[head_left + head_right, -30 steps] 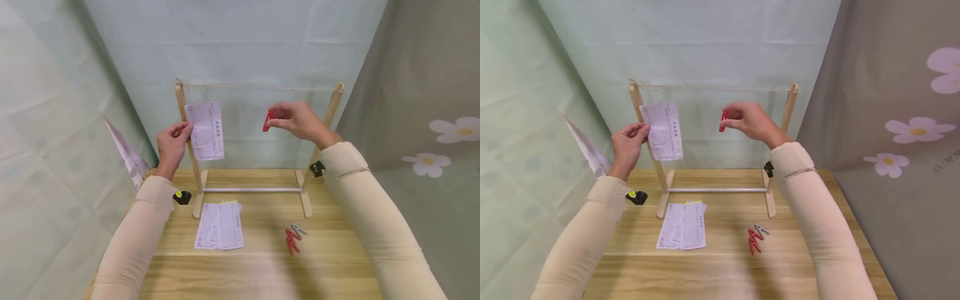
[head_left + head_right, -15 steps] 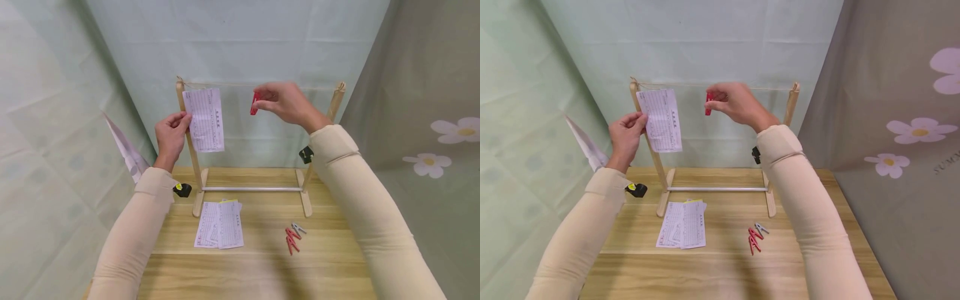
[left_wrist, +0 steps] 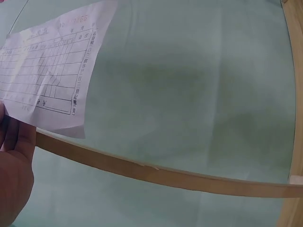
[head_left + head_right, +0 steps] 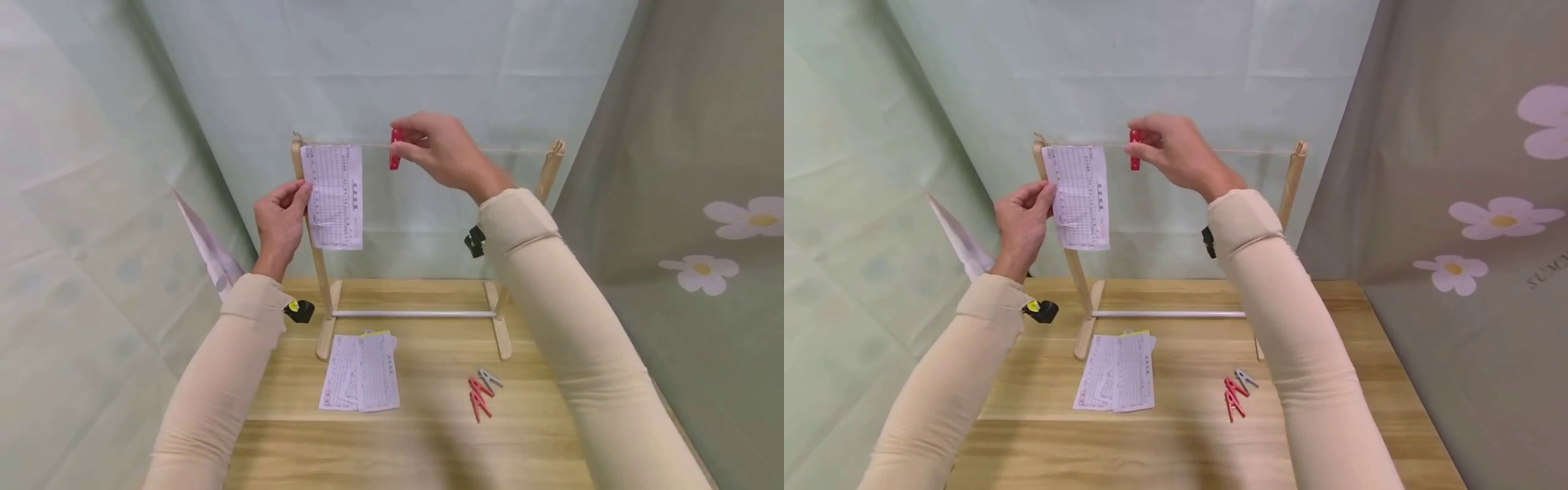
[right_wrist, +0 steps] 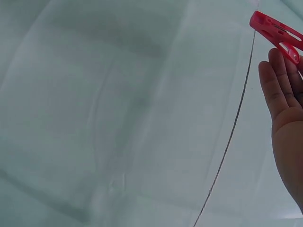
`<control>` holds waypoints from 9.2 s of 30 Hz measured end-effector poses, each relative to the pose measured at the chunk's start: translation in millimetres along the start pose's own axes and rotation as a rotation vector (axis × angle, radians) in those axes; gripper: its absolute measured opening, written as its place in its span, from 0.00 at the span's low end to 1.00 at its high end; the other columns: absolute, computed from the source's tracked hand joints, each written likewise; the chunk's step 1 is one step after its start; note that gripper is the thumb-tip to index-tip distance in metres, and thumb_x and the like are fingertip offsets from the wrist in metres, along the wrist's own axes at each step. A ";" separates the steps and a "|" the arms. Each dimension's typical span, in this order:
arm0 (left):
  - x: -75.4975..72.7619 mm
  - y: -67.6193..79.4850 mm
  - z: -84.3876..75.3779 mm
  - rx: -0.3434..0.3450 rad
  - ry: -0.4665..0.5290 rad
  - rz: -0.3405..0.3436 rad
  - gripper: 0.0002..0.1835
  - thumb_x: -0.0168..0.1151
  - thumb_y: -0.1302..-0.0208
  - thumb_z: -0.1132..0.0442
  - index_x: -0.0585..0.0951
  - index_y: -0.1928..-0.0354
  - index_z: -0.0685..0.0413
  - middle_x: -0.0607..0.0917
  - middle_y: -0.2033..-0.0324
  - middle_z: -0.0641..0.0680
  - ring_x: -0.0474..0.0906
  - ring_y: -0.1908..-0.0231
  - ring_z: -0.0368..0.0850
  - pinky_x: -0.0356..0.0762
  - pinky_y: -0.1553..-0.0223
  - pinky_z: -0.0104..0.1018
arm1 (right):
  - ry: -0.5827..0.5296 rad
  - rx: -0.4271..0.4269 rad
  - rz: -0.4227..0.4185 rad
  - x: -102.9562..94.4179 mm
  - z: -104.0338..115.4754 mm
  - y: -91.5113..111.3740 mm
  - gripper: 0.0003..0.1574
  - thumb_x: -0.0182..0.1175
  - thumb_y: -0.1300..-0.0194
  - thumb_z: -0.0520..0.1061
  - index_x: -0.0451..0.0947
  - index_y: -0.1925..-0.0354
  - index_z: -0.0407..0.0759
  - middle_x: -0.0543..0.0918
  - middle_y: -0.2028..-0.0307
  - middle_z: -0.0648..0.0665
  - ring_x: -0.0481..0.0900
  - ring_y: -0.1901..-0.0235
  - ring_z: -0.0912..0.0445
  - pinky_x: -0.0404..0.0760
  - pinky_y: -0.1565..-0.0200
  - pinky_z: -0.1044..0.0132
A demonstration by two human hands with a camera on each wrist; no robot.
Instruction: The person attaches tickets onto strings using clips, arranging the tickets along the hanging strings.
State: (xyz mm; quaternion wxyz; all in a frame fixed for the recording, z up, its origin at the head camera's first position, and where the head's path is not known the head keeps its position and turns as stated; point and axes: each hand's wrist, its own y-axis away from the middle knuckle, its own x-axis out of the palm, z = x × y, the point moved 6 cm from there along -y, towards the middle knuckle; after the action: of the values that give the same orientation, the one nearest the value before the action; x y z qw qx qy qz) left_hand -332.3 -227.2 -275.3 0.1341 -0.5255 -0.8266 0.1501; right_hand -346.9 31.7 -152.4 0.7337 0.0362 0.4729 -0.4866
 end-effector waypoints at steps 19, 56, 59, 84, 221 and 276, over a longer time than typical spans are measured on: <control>-4.4 3.2 2.5 0.010 0.064 -0.075 0.11 0.72 0.38 0.61 0.87 0.60 0.62 0.87 0.72 0.48 0.82 0.71 0.38 0.80 0.67 0.25 | -0.166 0.099 -0.056 24.3 22.0 -39.2 0.27 0.69 0.35 0.46 0.77 0.40 0.39 0.84 0.49 0.46 0.80 0.50 0.57 0.77 0.46 0.69; 10.8 6.2 -0.7 0.031 0.041 -0.121 0.13 0.71 0.38 0.61 0.86 0.58 0.66 0.88 0.68 0.53 0.83 0.70 0.39 0.81 0.66 0.26 | -0.122 0.137 -0.079 48.0 31.0 -62.9 0.20 0.65 0.32 0.44 0.80 0.43 0.42 0.84 0.51 0.47 0.78 0.54 0.57 0.77 0.51 0.71; 12.2 6.7 -0.6 0.033 0.033 -0.121 0.15 0.70 0.37 0.60 0.85 0.57 0.67 0.87 0.68 0.52 0.82 0.70 0.38 0.81 0.66 0.27 | -0.124 0.153 -0.077 49.9 28.8 -62.7 0.20 0.65 0.33 0.44 0.80 0.43 0.42 0.83 0.51 0.47 0.78 0.55 0.57 0.77 0.51 0.72; 21.6 7.7 0.2 0.013 0.051 -0.124 0.12 0.72 0.38 0.59 0.88 0.60 0.61 0.89 0.67 0.55 0.83 0.70 0.41 0.81 0.68 0.26 | -0.102 0.177 -0.022 52.5 20.5 -60.2 0.28 0.64 0.32 0.45 0.74 0.36 0.40 0.82 0.46 0.45 0.78 0.49 0.56 0.77 0.47 0.70; -14.3 153.6 194.6 -0.181 -0.435 0.520 0.18 0.72 0.41 0.70 0.82 0.50 0.72 0.85 0.56 0.68 0.84 0.55 0.61 0.83 0.55 0.42 | -0.139 0.425 -0.008 130.0 -222.2 337.0 0.24 0.68 0.34 0.42 0.79 0.45 0.29 0.83 0.48 0.33 0.80 0.47 0.37 0.80 0.48 0.46; -9.9 187.4 262.4 -0.362 -0.527 0.405 0.24 0.72 0.45 0.74 0.79 0.44 0.70 0.83 0.52 0.68 0.80 0.49 0.61 0.77 0.47 0.52 | -0.234 0.601 -0.042 199.8 -262.0 379.3 0.29 0.74 0.45 0.35 0.77 0.47 0.24 0.84 0.53 0.29 0.85 0.56 0.41 0.84 0.55 0.57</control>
State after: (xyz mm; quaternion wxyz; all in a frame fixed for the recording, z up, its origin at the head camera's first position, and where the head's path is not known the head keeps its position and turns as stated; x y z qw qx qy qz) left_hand -272.5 -188.9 -590.0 -0.2104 -0.6368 -0.7254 0.1552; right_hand -219.9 229.1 -596.7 0.7294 0.1853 0.2211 -0.6203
